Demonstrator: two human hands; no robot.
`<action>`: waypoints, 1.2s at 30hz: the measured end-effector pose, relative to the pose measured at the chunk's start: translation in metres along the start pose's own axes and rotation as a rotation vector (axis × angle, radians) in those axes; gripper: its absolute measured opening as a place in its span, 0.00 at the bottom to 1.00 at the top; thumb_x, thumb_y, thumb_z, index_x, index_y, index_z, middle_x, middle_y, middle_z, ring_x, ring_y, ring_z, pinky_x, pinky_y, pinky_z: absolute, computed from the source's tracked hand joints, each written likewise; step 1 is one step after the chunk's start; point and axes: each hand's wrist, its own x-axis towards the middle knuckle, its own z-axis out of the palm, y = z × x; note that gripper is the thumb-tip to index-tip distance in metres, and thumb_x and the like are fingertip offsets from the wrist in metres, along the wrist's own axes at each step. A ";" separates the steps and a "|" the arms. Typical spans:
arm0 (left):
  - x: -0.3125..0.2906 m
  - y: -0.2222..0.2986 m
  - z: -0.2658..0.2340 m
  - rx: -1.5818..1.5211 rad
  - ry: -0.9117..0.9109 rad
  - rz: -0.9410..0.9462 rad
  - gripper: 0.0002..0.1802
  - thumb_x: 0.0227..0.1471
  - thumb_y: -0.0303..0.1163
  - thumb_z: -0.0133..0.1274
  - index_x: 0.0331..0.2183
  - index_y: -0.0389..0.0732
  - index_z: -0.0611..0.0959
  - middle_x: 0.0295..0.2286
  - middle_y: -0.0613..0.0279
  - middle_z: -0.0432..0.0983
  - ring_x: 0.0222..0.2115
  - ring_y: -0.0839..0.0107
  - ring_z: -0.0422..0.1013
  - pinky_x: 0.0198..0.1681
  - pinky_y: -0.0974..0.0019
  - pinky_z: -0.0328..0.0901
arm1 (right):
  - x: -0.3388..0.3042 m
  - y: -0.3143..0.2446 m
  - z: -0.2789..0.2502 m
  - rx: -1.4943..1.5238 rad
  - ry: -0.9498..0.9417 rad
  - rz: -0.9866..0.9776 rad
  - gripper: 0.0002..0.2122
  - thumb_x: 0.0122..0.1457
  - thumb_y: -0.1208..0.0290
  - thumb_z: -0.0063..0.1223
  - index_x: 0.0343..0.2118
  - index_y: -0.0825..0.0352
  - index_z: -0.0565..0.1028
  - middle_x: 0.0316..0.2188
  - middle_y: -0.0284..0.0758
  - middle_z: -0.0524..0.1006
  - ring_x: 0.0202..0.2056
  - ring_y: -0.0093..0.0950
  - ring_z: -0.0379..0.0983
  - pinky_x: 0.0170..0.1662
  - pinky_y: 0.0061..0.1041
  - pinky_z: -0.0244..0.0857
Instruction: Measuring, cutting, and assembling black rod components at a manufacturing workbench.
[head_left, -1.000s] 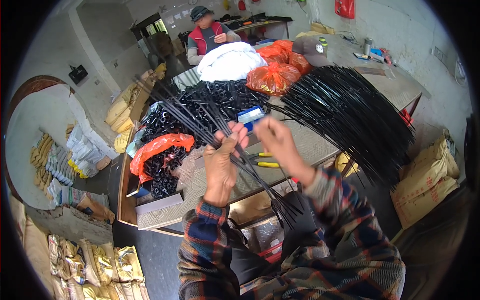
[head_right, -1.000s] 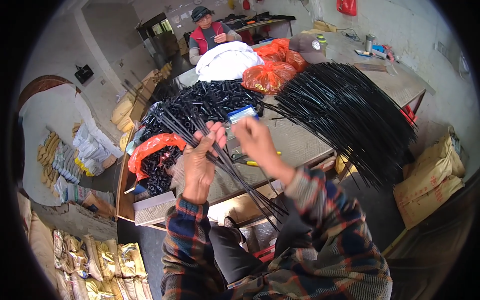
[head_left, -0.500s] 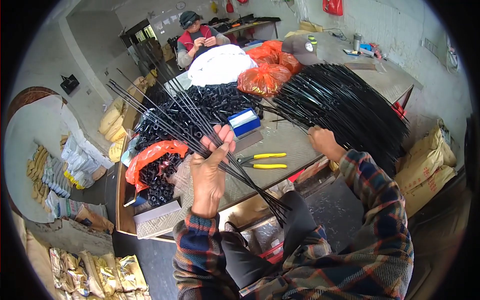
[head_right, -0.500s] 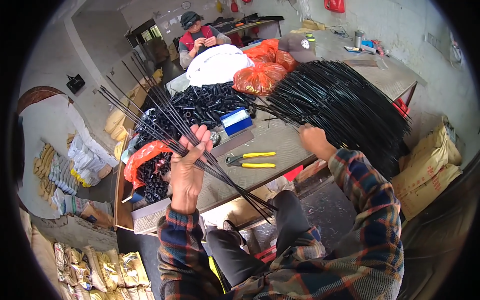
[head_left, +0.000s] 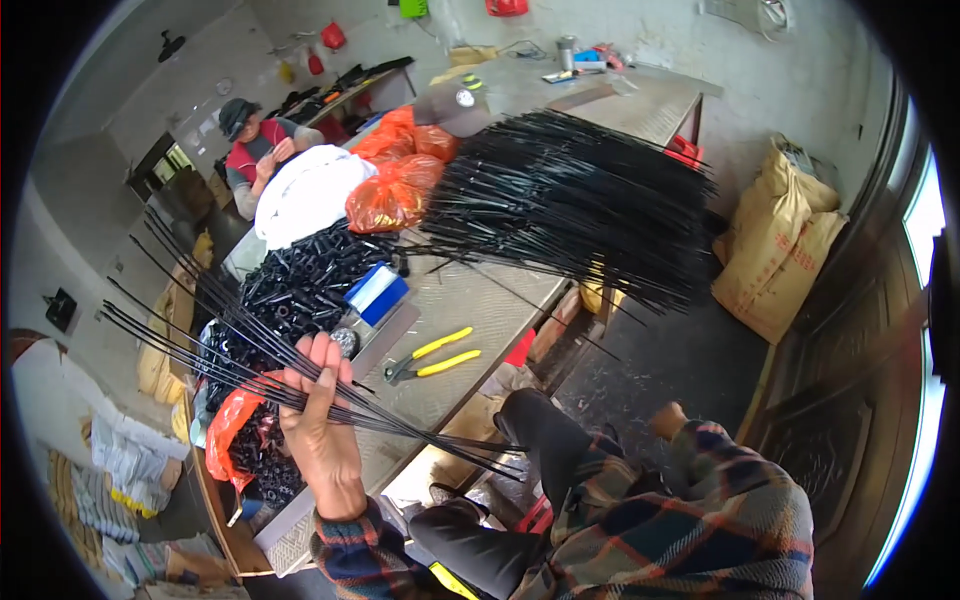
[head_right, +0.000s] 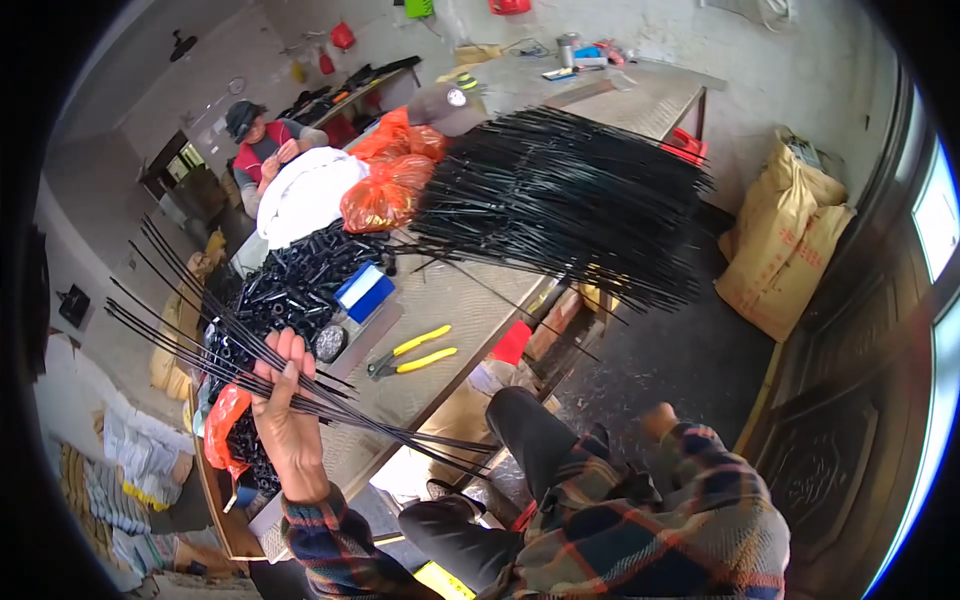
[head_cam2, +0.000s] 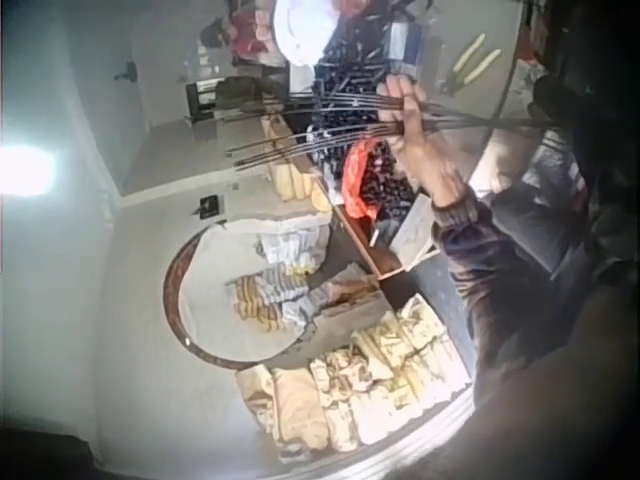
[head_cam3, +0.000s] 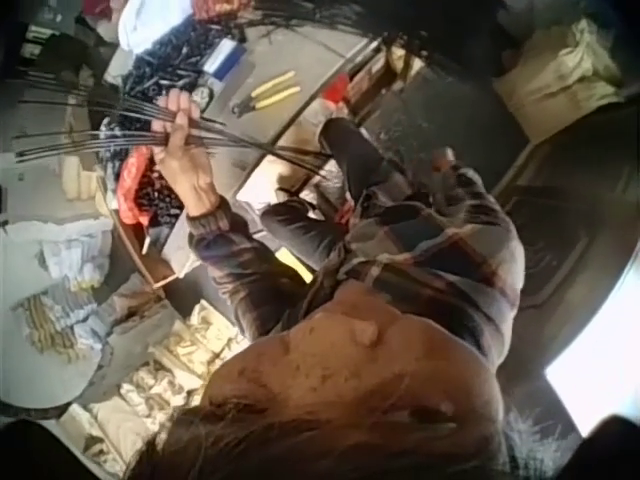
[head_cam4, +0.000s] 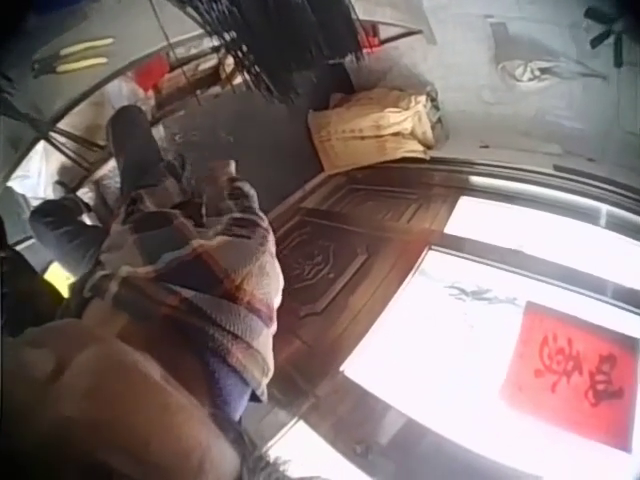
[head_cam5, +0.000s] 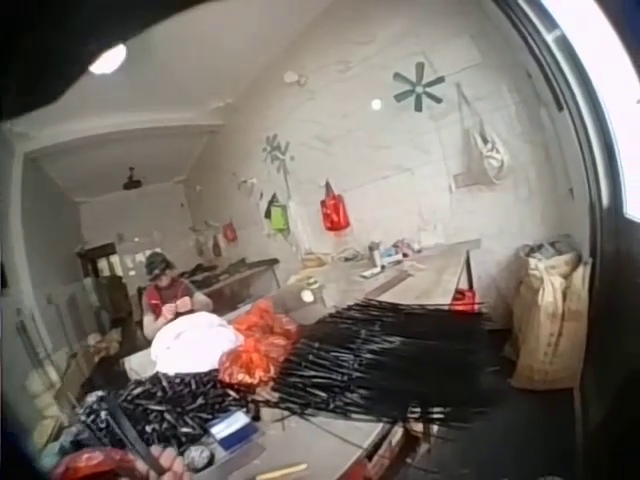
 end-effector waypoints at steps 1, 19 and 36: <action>0.000 -0.003 -0.004 0.007 -0.004 -0.021 0.25 0.47 0.17 0.50 0.49 0.30 0.66 0.46 0.49 0.67 0.46 0.62 0.67 0.49 0.62 0.62 | 0.014 0.006 0.061 0.157 0.215 0.206 0.15 0.53 0.53 0.45 0.27 0.56 0.79 0.28 0.33 0.78 0.32 0.31 0.76 0.29 0.37 0.67; -0.022 -0.016 0.000 0.075 -0.020 -0.055 0.22 0.47 0.18 0.51 0.47 0.30 0.69 0.44 0.50 0.69 0.44 0.62 0.68 0.49 0.61 0.63 | -0.124 -0.229 -0.359 1.441 -0.224 -1.386 0.18 0.63 0.61 0.37 0.45 0.73 0.66 0.31 0.37 0.74 0.29 0.22 0.73 0.31 0.18 0.67; -0.044 0.014 -0.069 0.786 -0.079 0.072 0.20 0.52 0.18 0.41 0.49 0.29 0.67 0.43 0.52 0.70 0.45 0.69 0.67 0.46 0.72 0.62 | -0.182 -0.240 -0.357 1.328 -0.425 -1.432 0.15 0.62 0.66 0.38 0.46 0.72 0.63 0.22 0.37 0.73 0.17 0.22 0.72 0.18 0.18 0.66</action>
